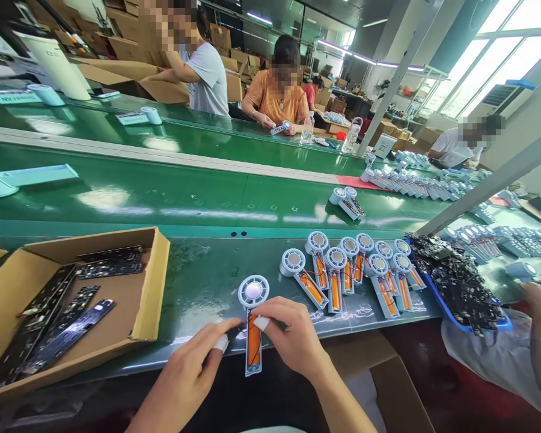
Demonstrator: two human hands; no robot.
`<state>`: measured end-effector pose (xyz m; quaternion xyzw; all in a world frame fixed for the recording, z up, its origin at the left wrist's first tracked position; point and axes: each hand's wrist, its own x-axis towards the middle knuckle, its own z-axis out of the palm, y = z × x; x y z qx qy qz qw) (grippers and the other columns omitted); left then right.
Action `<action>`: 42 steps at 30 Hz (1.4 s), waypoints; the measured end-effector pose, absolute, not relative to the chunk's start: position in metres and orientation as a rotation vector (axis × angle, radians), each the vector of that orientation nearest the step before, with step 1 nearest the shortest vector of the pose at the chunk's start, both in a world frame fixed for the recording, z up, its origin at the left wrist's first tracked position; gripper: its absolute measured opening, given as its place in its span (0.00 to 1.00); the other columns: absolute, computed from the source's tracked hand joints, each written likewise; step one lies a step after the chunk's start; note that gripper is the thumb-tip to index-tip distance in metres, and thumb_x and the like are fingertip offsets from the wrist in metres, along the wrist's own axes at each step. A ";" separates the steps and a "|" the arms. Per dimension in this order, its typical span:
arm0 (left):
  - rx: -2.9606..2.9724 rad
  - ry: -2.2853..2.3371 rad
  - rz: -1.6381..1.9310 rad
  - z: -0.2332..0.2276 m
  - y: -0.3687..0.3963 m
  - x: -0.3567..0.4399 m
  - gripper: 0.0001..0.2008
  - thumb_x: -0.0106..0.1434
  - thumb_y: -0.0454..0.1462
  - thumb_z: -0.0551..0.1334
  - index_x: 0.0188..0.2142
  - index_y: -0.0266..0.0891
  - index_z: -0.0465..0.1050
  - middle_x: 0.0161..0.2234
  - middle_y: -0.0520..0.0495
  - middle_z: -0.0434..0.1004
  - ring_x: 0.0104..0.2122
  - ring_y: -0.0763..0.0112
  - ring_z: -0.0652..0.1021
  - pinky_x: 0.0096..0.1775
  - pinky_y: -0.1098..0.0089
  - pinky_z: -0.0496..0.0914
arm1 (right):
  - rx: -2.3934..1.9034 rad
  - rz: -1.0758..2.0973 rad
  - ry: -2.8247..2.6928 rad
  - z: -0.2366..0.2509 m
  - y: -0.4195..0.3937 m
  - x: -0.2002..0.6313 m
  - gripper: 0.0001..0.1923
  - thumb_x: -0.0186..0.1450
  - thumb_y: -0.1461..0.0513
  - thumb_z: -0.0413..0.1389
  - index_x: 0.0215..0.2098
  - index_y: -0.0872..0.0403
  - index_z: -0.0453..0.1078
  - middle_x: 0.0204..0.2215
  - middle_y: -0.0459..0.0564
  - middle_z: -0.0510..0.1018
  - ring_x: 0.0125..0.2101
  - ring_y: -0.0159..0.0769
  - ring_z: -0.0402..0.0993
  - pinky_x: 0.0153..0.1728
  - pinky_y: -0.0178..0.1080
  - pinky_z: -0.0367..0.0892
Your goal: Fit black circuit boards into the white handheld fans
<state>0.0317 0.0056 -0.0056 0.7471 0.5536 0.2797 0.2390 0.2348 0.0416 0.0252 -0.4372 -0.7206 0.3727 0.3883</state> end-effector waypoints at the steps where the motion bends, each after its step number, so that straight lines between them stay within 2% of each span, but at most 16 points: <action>1: 2.156 1.534 0.729 -0.006 0.005 0.032 0.27 0.63 0.28 0.47 0.52 0.48 0.78 0.41 0.44 0.83 0.32 0.61 0.84 0.32 0.68 0.77 | -1.153 1.033 -1.730 0.025 0.043 0.229 0.08 0.68 0.62 0.58 0.42 0.52 0.79 0.36 0.50 0.83 0.37 0.38 0.80 0.40 0.39 0.75; 3: 2.323 1.575 0.658 -0.007 0.002 0.031 0.31 0.62 0.25 0.45 0.51 0.49 0.79 0.37 0.45 0.82 0.25 0.64 0.82 0.27 0.70 0.74 | -1.225 1.185 -1.572 0.026 0.043 0.220 0.07 0.66 0.61 0.60 0.40 0.53 0.79 0.31 0.48 0.83 0.32 0.36 0.80 0.37 0.37 0.75; 6: 2.325 1.599 0.696 -0.003 -0.001 0.028 0.29 0.64 0.26 0.46 0.52 0.47 0.78 0.35 0.45 0.82 0.25 0.66 0.82 0.25 0.72 0.73 | -1.236 1.273 -1.534 0.028 0.042 0.213 0.06 0.64 0.62 0.60 0.36 0.55 0.79 0.29 0.47 0.82 0.30 0.34 0.78 0.34 0.35 0.74; 10: 2.065 1.501 0.886 0.003 -0.002 0.030 0.24 0.66 0.30 0.47 0.52 0.43 0.78 0.37 0.44 0.83 0.34 0.64 0.85 0.34 0.71 0.77 | -1.173 1.016 -1.804 0.027 0.038 0.213 0.12 0.65 0.68 0.55 0.39 0.53 0.79 0.35 0.49 0.81 0.35 0.35 0.78 0.38 0.36 0.72; 14: 1.810 1.472 0.966 0.003 0.000 0.038 0.19 0.67 0.35 0.51 0.48 0.43 0.80 0.36 0.43 0.84 0.37 0.60 0.84 0.37 0.67 0.77 | -1.085 0.738 -1.970 0.019 0.035 0.213 0.17 0.66 0.71 0.50 0.44 0.53 0.78 0.37 0.52 0.79 0.36 0.36 0.77 0.38 0.36 0.73; 17: 1.649 1.503 1.048 0.001 0.004 0.043 0.16 0.68 0.40 0.54 0.43 0.43 0.81 0.23 0.48 0.79 0.35 0.57 0.84 0.38 0.65 0.77 | -1.054 0.669 -2.005 0.013 0.032 0.212 0.15 0.68 0.70 0.51 0.46 0.53 0.77 0.39 0.53 0.78 0.38 0.37 0.76 0.39 0.37 0.74; 20: 1.566 1.523 1.077 0.001 0.006 0.046 0.16 0.68 0.43 0.55 0.39 0.43 0.82 0.14 0.54 0.68 0.24 0.60 0.80 0.34 0.65 0.76 | -1.069 0.644 -2.044 0.014 0.031 0.212 0.15 0.69 0.70 0.51 0.47 0.52 0.76 0.41 0.53 0.77 0.41 0.38 0.76 0.42 0.38 0.73; 22: 1.545 1.529 1.096 -0.001 0.005 0.049 0.16 0.68 0.45 0.55 0.38 0.44 0.82 0.15 0.55 0.71 0.19 0.64 0.77 0.30 0.66 0.75 | -1.101 0.593 -2.076 0.016 0.031 0.213 0.15 0.69 0.71 0.51 0.46 0.51 0.77 0.40 0.53 0.78 0.40 0.39 0.75 0.41 0.39 0.73; 24: 1.509 1.535 1.114 -0.005 0.002 0.051 0.16 0.68 0.45 0.55 0.43 0.44 0.79 0.21 0.54 0.78 0.17 0.67 0.76 0.27 0.68 0.74 | -1.135 0.564 -2.082 0.019 0.032 0.213 0.14 0.67 0.71 0.52 0.42 0.52 0.77 0.38 0.52 0.79 0.38 0.39 0.74 0.39 0.39 0.72; 26: 1.452 1.568 1.129 -0.010 -0.001 0.051 0.17 0.68 0.45 0.55 0.53 0.44 0.73 0.29 0.52 0.83 0.19 0.68 0.78 0.27 0.69 0.75 | -1.159 0.581 -2.053 0.021 0.033 0.212 0.13 0.64 0.73 0.53 0.39 0.53 0.76 0.37 0.51 0.79 0.37 0.38 0.74 0.38 0.39 0.71; 28: 1.457 1.602 1.130 -0.014 -0.005 0.051 0.18 0.68 0.42 0.56 0.56 0.44 0.68 0.36 0.50 0.86 0.24 0.67 0.83 0.29 0.69 0.77 | -1.187 0.609 -2.010 0.023 0.034 0.210 0.13 0.61 0.74 0.54 0.36 0.53 0.75 0.35 0.49 0.79 0.36 0.37 0.73 0.37 0.37 0.70; 32: 1.765 1.640 1.174 -0.015 -0.008 0.048 0.13 0.66 0.37 0.56 0.48 0.44 0.75 0.40 0.48 0.87 0.35 0.61 0.87 0.34 0.69 0.80 | -1.199 0.541 -2.029 0.025 0.035 0.204 0.14 0.58 0.74 0.53 0.35 0.53 0.74 0.33 0.49 0.79 0.34 0.37 0.72 0.35 0.37 0.68; 38: 1.958 1.606 1.362 -0.006 -0.004 0.049 0.14 0.67 0.34 0.56 0.47 0.40 0.78 0.41 0.44 0.87 0.38 0.62 0.86 0.40 0.71 0.80 | -1.175 0.277 -2.180 0.029 0.032 0.200 0.13 0.60 0.74 0.50 0.33 0.53 0.72 0.33 0.50 0.79 0.31 0.38 0.67 0.33 0.39 0.65; 42: 1.905 1.510 1.374 -0.003 -0.001 0.046 0.14 0.66 0.32 0.57 0.44 0.42 0.80 0.40 0.46 0.87 0.38 0.65 0.86 0.41 0.72 0.79 | -1.168 0.358 -2.205 0.034 0.035 0.203 0.12 0.64 0.73 0.51 0.34 0.53 0.72 0.33 0.49 0.78 0.32 0.37 0.68 0.34 0.38 0.65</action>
